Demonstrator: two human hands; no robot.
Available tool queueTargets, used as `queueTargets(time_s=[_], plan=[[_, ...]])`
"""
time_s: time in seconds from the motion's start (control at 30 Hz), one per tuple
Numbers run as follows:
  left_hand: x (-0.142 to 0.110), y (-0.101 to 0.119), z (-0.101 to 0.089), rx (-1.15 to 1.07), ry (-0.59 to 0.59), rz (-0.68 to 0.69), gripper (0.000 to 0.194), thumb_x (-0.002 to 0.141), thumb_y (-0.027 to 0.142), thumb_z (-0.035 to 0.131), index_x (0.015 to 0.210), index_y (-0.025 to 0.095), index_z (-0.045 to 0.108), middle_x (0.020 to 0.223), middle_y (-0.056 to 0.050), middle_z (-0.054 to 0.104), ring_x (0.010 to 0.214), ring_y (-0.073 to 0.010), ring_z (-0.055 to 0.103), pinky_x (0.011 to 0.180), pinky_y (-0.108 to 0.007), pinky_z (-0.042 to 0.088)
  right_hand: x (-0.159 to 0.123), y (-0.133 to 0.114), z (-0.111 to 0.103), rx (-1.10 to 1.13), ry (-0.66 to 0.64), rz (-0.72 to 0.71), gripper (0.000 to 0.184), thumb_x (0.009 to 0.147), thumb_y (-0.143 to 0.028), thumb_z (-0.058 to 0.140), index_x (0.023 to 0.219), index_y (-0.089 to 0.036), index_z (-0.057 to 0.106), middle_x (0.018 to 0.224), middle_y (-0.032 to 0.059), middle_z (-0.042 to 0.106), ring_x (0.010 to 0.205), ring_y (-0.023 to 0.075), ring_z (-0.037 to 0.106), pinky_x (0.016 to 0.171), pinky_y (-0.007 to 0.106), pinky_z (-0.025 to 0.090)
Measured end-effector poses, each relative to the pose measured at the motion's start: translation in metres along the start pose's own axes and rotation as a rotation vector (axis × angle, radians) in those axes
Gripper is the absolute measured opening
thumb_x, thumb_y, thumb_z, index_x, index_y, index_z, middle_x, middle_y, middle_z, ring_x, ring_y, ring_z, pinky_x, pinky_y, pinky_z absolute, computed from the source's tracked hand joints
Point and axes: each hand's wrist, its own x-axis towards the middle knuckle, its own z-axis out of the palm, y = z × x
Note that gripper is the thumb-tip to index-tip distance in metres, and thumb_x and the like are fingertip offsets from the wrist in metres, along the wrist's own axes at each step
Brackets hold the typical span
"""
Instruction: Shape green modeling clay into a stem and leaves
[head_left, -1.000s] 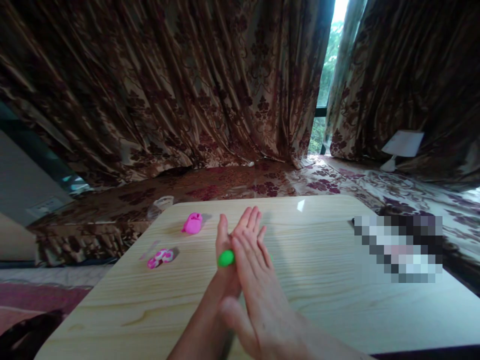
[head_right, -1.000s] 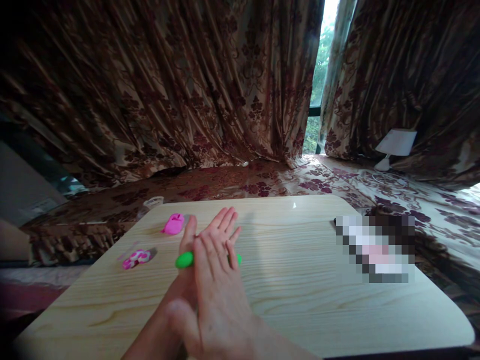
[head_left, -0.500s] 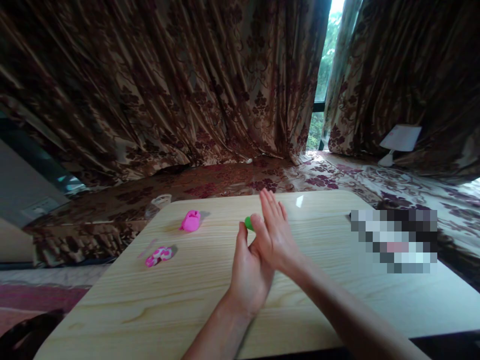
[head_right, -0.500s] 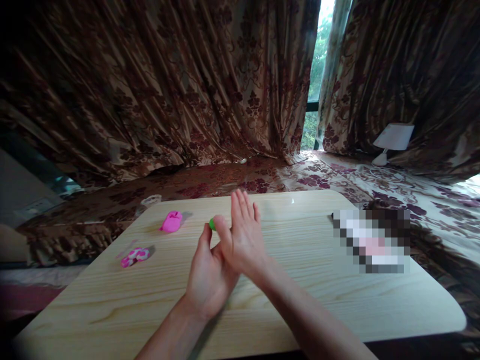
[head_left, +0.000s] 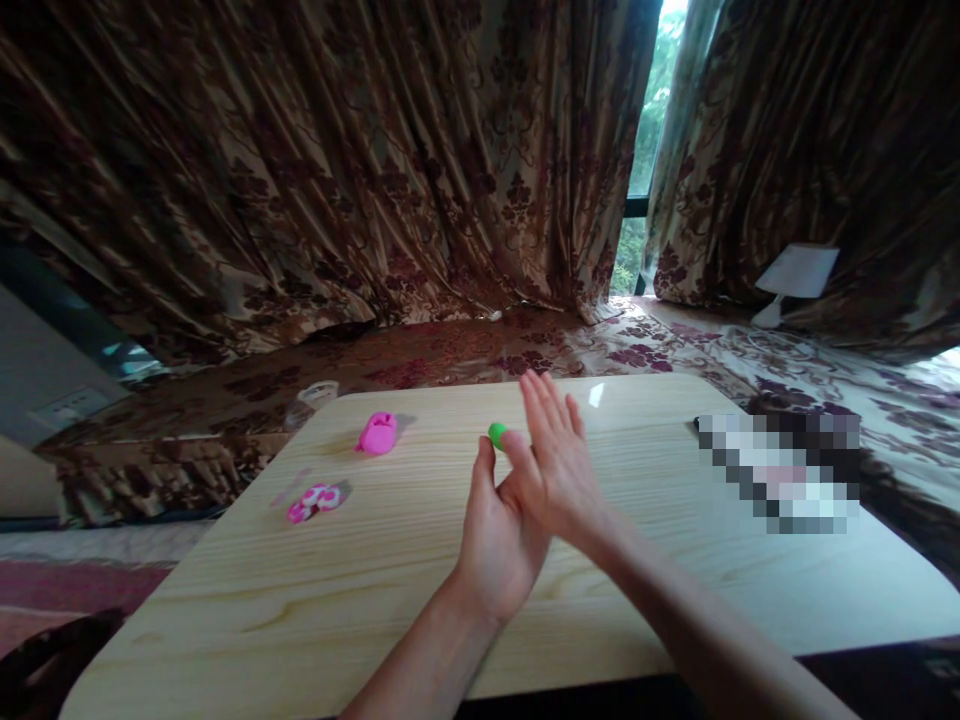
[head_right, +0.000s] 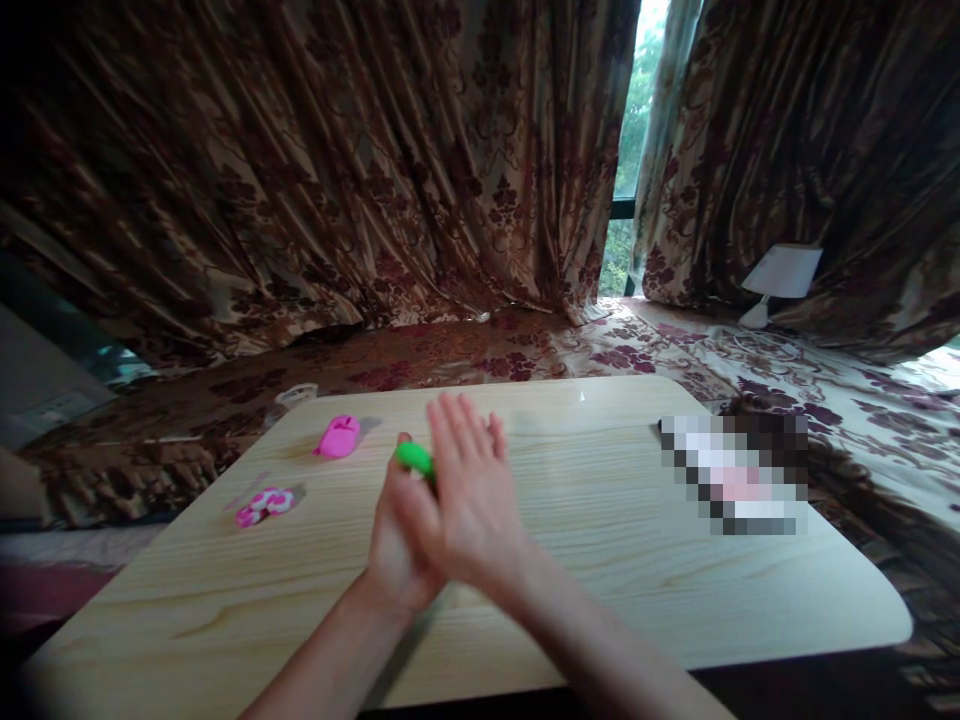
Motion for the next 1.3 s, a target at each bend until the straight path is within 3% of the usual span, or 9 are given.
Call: queueTargets(time_s=[0.1, 0.23, 0.3, 0.5, 0.63, 0.83, 1.07, 1.2, 1.3], plan=[[-0.012, -0.004, -0.006, 0.016, -0.067, -0.130, 0.046, 0.088, 0.049, 0.036, 0.108, 0.016, 0.061, 0.116, -0.011, 0.062, 0.117, -0.0253, 0.050, 0.100, -0.039, 0.033, 0.011, 0.026, -0.010, 0.072, 0.048, 0.208, 0.055, 0.092, -0.045, 0.033, 0.140, -0.017, 0.031, 0.145, 0.0106, 0.033, 0.138, 0.0247, 0.017, 0.111, 0.052, 0.009], [-0.024, 0.004, -0.024, 0.219, -0.099, -0.304, 0.022, 0.086, 0.028, 0.049, 0.097, 0.016, 0.064, 0.086, -0.007, 0.067, 0.085, -0.0195, 0.062, 0.084, -0.034, 0.043, 0.004, 0.048, -0.030, 0.653, -0.181, 0.403, 0.050, 0.094, -0.048, 0.026, 0.134, -0.020, 0.040, 0.128, 0.0123, 0.054, 0.113, 0.0226, 0.055, 0.098, 0.047, 0.039], [-0.027, 0.013, -0.030, 0.347, -0.104, -0.380, 0.020, 0.085, 0.028, 0.051, 0.097, 0.017, 0.063, 0.081, -0.004, 0.064, 0.072, -0.0159, 0.060, 0.072, -0.030, 0.045, -0.005, 0.052, -0.039, 0.867, -0.323, 0.469, 0.048, 0.094, -0.046, 0.032, 0.133, -0.020, 0.042, 0.123, 0.0130, 0.058, 0.100, 0.0211, 0.062, 0.090, 0.045, 0.046], [-0.021, 0.035, -0.028, 1.031, -0.211, -0.440, 0.021, 0.081, 0.032, 0.053, 0.074, 0.014, 0.062, 0.066, -0.002, 0.061, 0.059, -0.0125, 0.052, 0.056, -0.023, 0.038, -0.019, 0.063, -0.052, 0.977, -0.533, 0.370, 0.056, 0.078, -0.026, 0.065, 0.130, -0.023, 0.044, 0.122, 0.0084, 0.056, 0.097, 0.0151, 0.060, 0.085, 0.034, 0.048], [-0.018, 0.042, -0.026, 1.277, -0.222, -0.420, 0.026, 0.077, 0.042, 0.055, 0.081, 0.017, 0.062, 0.067, 0.001, 0.059, 0.056, -0.0124, 0.053, 0.050, -0.022, 0.036, -0.020, 0.067, -0.051, 0.935, -0.624, 0.395, 0.036, 0.077, -0.027, 0.065, 0.111, -0.016, 0.059, 0.096, 0.0048, 0.066, 0.083, 0.0132, 0.062, 0.076, 0.029, 0.050], [-0.018, 0.047, -0.041, 1.430, -0.160, -0.184, 0.022, 0.074, 0.036, 0.059, 0.086, 0.020, 0.068, 0.080, 0.000, 0.066, 0.073, -0.0162, 0.057, 0.065, -0.024, 0.040, -0.033, 0.071, -0.054, 0.705, -0.500, 0.438, 0.023, 0.076, -0.027, 0.064, 0.095, -0.016, 0.065, 0.087, 0.0035, 0.066, 0.075, 0.0138, 0.060, 0.067, 0.026, 0.050], [-0.024, 0.048, -0.053, 1.369, -0.075, -0.210, 0.031, 0.080, 0.041, 0.053, 0.092, 0.018, 0.069, 0.069, -0.001, 0.063, 0.055, -0.0114, 0.049, 0.052, -0.022, 0.036, -0.044, 0.066, -0.043, 0.532, -0.424, 0.409, 0.022, 0.078, -0.025, 0.060, 0.097, -0.017, 0.067, 0.074, 0.0010, 0.064, 0.061, 0.0109, 0.057, 0.056, 0.023, 0.047], [-0.029, 0.057, -0.058, 1.351, -0.025, -0.225, 0.033, 0.074, 0.037, 0.062, 0.104, 0.023, 0.068, 0.075, 0.000, 0.067, 0.062, -0.0131, 0.054, 0.057, -0.022, 0.040, -0.043, 0.063, -0.043, 0.492, -0.352, 0.282, 0.020, 0.077, -0.020, 0.060, 0.096, -0.018, 0.068, 0.096, 0.0056, 0.065, 0.081, 0.0154, 0.061, 0.069, 0.028, 0.050], [-0.033, 0.064, -0.063, 1.281, 0.016, -0.228, 0.034, 0.072, 0.034, 0.065, 0.105, 0.024, 0.068, 0.088, -0.002, 0.070, 0.075, -0.0162, 0.059, 0.067, -0.025, 0.044, -0.045, 0.063, -0.044, 0.579, -0.337, 0.380, 0.027, 0.076, -0.020, 0.062, 0.102, -0.018, 0.064, 0.092, 0.0054, 0.067, 0.076, 0.0151, 0.063, 0.067, 0.028, 0.051]])
